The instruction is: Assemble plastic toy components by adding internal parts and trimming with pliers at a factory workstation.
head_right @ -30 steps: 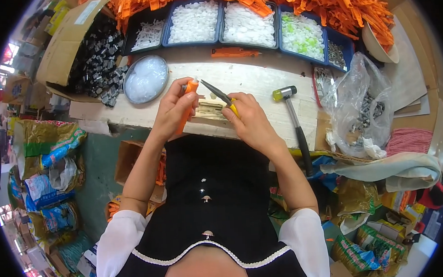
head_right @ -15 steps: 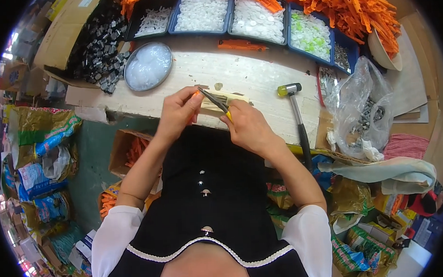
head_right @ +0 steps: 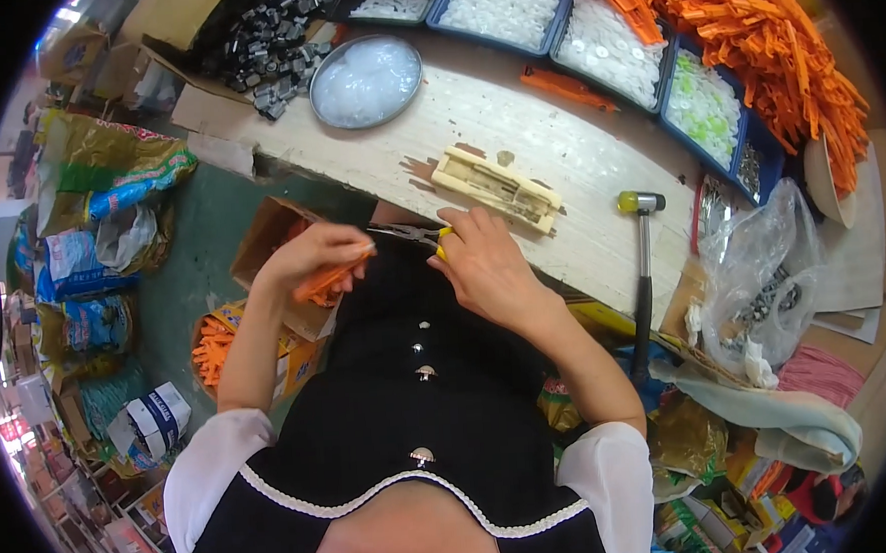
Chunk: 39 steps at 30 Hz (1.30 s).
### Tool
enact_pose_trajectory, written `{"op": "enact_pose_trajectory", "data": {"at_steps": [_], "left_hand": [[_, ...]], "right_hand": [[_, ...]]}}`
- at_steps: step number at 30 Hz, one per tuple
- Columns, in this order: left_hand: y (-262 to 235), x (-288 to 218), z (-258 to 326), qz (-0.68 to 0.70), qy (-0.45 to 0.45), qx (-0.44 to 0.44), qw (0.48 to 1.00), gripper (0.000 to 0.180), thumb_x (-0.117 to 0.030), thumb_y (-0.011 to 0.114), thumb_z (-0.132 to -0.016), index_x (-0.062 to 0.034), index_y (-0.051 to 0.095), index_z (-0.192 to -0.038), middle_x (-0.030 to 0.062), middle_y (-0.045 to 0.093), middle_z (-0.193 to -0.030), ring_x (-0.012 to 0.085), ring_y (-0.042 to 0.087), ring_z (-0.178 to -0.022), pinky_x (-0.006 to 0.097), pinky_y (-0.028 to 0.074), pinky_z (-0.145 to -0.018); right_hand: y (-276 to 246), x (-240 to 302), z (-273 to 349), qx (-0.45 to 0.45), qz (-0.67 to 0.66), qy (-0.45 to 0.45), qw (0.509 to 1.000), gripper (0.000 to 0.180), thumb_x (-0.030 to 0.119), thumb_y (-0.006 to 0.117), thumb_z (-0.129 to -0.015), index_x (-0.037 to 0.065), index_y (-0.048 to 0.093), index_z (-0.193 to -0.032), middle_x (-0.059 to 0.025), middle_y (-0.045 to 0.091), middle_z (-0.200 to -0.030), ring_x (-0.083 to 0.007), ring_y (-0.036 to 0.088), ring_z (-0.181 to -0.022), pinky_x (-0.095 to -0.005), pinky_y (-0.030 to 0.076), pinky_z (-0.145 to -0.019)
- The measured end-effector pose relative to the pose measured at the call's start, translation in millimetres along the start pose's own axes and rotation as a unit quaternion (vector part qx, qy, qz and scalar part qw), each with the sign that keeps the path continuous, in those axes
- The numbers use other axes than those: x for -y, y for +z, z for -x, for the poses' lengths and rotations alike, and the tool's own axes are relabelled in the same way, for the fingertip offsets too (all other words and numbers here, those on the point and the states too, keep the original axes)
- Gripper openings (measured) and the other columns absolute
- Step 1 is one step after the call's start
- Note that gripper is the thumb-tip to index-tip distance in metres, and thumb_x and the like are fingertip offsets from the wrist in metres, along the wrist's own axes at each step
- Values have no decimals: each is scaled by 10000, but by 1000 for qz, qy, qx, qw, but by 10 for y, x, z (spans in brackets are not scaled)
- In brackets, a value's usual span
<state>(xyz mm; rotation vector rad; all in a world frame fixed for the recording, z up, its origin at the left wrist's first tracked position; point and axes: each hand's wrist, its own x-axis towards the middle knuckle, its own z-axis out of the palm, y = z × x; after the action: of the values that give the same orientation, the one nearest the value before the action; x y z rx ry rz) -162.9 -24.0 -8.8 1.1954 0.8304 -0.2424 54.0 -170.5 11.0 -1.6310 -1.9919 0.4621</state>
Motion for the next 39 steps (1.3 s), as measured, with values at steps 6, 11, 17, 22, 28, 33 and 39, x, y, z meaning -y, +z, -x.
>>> {"op": "enact_pose_trajectory", "data": {"at_steps": [6, 11, 17, 22, 28, 33, 39], "left_hand": [[-236, -80, 33, -321, 15, -177, 930, 270, -253, 556, -838, -43, 611, -999, 94, 630, -852, 145, 571, -786, 285, 451, -732], [413, -1078, -911, -477, 412, -192, 752, 275, -246, 597, -790, -12, 624, -932, 134, 617, -878, 281, 550, -832, 339, 418, -752], [1172, -1542, -2177, -665, 399, -328, 540, 166, -178, 559, -751, -70, 594, -873, 122, 537, -918, 299, 494, -864, 423, 343, -777], [1014, -1447, -2106, -635, 426, -283, 580, 155, -117, 563, -729, -55, 565, -871, 129, 518, -916, 304, 514, -801, 391, 393, -714], [407, -1391, -1371, -392, 328, -129, 850, 291, -161, 531, -819, -18, 521, -1073, 108, 525, -903, 218, 565, -787, 335, 483, -666], [423, -1138, -795, 163, 257, 46, 951, 401, -288, 478, -892, -69, 371, -1210, 55, 541, -771, 156, 592, -700, 276, 501, -555], [561, -889, -663, 106, 310, 16, 945, 371, -261, 457, -910, -65, 362, -1210, 65, 539, -779, 109, 568, -612, 204, 448, -460]], "right_hand": [[-157, -202, 161, -107, -3, 44, 993, 138, 57, 596, -762, -27, 510, -831, -143, 510, -1090, -318, 475, -926, -380, 386, -816], [-368, -215, 320, -151, -3, 113, 982, 109, 42, 569, -776, -29, 520, -843, -122, 517, -1080, -291, 478, -903, -358, 376, -799], [-524, -190, 570, -187, 30, 182, 965, 128, 87, 539, -810, -27, 534, -867, -120, 523, -1068, -291, 483, -907, -358, 375, -790], [-532, -270, 688, -196, 32, 196, 960, 128, 102, 535, -821, -24, 542, -842, -130, 530, -1045, -297, 492, -910, -357, 381, -789], [-519, -355, 616, -217, 22, 192, 957, 138, 101, 537, -825, -35, 550, -844, -143, 529, -1038, -305, 496, -926, -357, 391, -800], [-452, -352, 406, -205, -2, 165, 965, 154, 96, 546, -821, -47, 554, -877, -153, 529, -1036, -302, 499, -942, -345, 397, -811], [-388, -295, 139, -182, -44, 145, 972, 166, 104, 539, -823, -44, 546, -897, -151, 531, -1029, -305, 491, -933, -351, 396, -815]]}}
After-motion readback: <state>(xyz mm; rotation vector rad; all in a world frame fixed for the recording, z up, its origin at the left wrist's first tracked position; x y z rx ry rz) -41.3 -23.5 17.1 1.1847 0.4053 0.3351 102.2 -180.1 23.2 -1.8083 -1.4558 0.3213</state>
